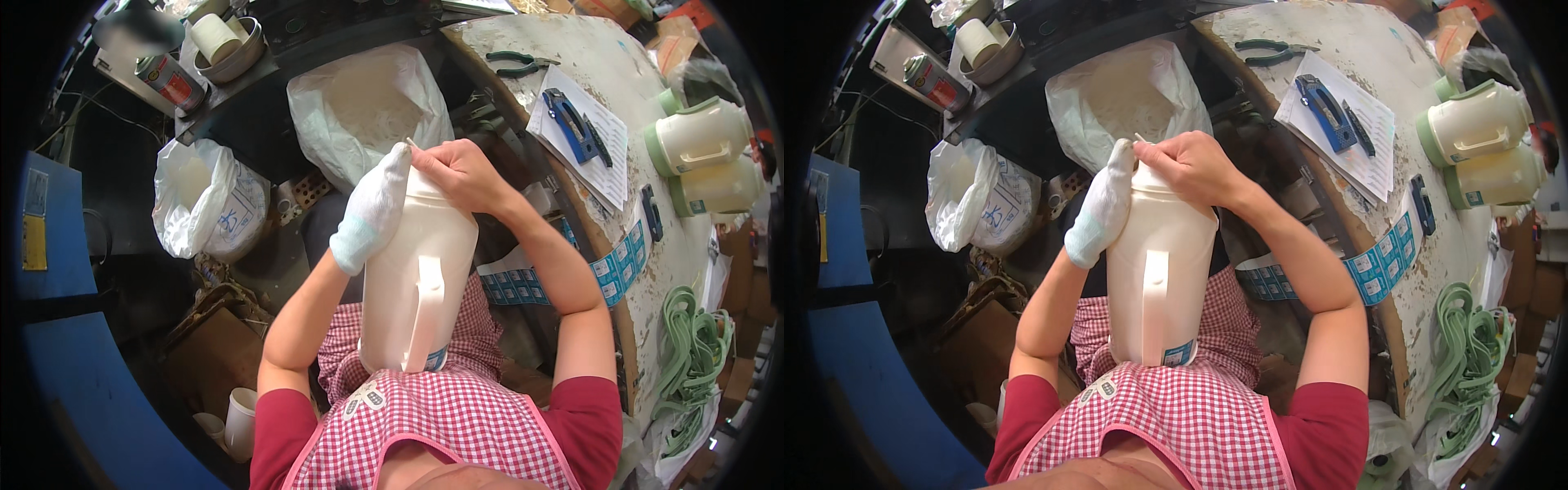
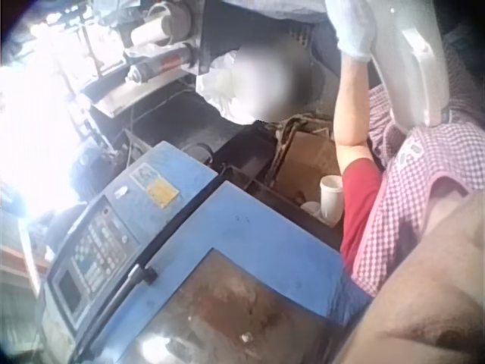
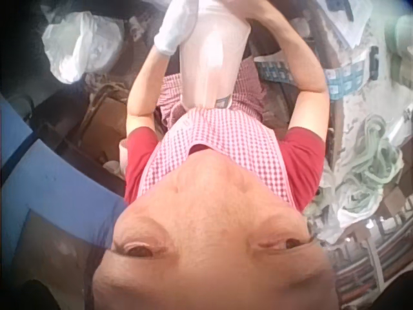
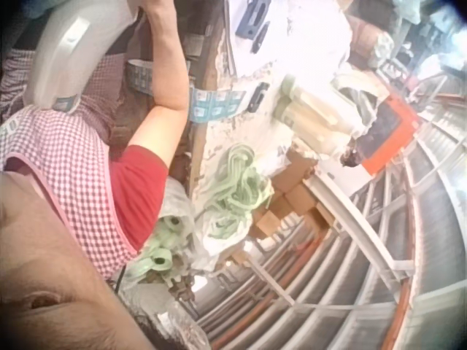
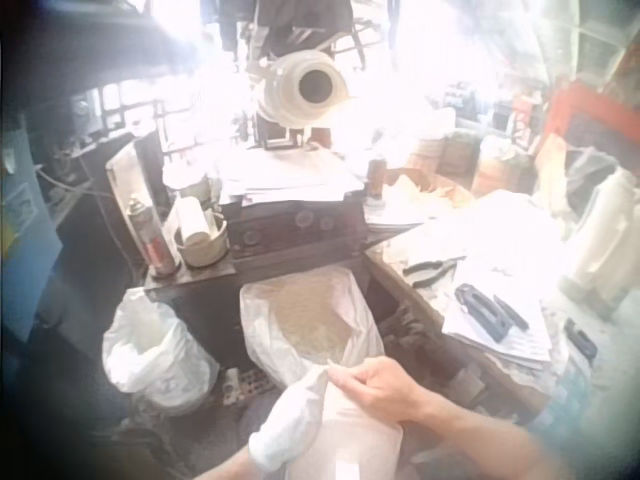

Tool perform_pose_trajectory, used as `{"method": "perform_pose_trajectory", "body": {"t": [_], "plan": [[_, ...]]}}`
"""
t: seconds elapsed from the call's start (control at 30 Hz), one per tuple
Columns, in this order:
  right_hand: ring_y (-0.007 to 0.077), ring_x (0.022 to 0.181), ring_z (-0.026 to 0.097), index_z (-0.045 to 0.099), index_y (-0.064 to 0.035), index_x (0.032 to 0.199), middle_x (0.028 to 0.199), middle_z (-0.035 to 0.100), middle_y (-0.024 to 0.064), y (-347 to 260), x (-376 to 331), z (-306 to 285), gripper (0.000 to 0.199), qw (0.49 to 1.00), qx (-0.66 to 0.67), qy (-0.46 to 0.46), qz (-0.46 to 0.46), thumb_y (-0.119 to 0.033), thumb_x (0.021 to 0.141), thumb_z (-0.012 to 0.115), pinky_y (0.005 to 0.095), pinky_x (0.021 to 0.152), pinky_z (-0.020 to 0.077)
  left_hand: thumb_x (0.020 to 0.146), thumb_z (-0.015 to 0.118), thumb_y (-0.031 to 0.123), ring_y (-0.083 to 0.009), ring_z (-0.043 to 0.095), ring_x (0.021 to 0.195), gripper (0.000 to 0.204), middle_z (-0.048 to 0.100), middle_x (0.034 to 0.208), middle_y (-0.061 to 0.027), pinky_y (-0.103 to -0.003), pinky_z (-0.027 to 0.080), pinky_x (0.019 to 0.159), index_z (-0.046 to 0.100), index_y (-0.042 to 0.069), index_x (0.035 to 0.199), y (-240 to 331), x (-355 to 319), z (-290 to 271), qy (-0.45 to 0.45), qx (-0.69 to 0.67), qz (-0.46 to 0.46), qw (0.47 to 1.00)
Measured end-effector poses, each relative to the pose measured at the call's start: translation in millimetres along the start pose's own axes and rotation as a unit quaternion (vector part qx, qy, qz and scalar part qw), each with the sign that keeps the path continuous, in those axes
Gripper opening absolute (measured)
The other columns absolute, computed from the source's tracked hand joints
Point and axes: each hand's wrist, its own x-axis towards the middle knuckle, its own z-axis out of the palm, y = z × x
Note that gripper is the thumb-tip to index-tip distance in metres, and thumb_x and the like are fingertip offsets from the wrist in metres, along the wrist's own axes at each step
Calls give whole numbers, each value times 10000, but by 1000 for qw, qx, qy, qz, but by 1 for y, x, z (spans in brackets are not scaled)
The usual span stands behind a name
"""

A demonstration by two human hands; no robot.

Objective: The person assembles white plastic containers by attaching green handles, applying blue labels, and inserting white caps. The person handles each container one at a time, repeating the sequence of attaching the handle, labeling, and capping.

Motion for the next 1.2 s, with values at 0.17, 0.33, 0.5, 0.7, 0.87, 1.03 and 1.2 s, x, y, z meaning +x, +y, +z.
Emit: {"method": "perform_pose_trajectory", "body": {"t": [0.17, 0.33, 0.5, 0.7, 0.87, 1.03, 1.2], "plan": [[291, 873, 638, 596, 5, 1030, 893, 640, 152, -47, 54, -134, 308, 874, -155, 439, -141, -297, 1071, 556, 429, 808, 493, 952, 766, 318, -181, 632, 1207, 609, 674, 1274, -113, -329, 497, 1050, 553, -34, 1401, 71, -35, -2, -12, 80, 74, 994], [376, 976, 660, 667, 25, 1065, 1047, 679, 233, 12, 156, -275, 311, 655, -491, 549, -169, -273, 1041, 584, 510, 840, 519, 804, 708, 416, -302, 654, 1257, 854, 607, 1426, -233, -423, 501, 1111, 511, -69, 1478, 131, -110, -89, 183, -60, 69, 979], [315, 974, 732, 803, -90, 1001, 1030, 769, 114, 85, 215, -95, 193, 926, -330, 0, -180, -183, 856, 713, 414, 833, 584, 808, 755, 561, -418, 466, 1458, 1086, 367, 1635, -249, -600, 483, 1139, 289, -27, 1593, 155, -169, -163, 288, -75, 208, 932], [263, 1078, 696, 814, -131, 981, 1045, 757, 94, 151, 229, 61, 174, 763, -646, 4, 38, -205, 852, 723, 399, 952, 512, 709, 840, 532, -378, 557, 1331, 1013, 494, 1504, -278, -486, 485, 1108, 466, -52, 1448, 120, -166, -159, 448, 244, 171, 843], [286, 1047, 677, 743, -67, 911, 1021, 736, 119, 74, 165, 29, 141, 874, -462, 88, -124, -155, 815, 796, 420, 973, 491, 663, 946, 331, -331, 586, 1304, 955, 567, 1428, -229, -463, 484, 1103, 504, -42, 1423, 94, -138, -126, 330, 334, 201, 860], [262, 958, 753, 640, 42, 1193, 1041, 758, 164, -81, 16, 21, 258, 930, 322, -28, -173, -94, 988, 715, 405, 911, 610, 641, 998, 212, -376, 615, 1253, 886, 610, 1378, -181, -439, 493, 1077, 554, 30, 1387, 97, -124, -91, 204, 413, 220, 860], [187, 911, 745, 648, 6, 1328, 1046, 754, 134, -117, -58, 18, 333, 946, 260, -5, -195, 30, 996, 652, 307, 793, 606, 638, 1001, 222, -367, 634, 1228, 839, 642, 1339, -151, -468, 486, 1075, 585, 57, 1348, 97, -120, -69, 147, 398, 270, 864]]}}
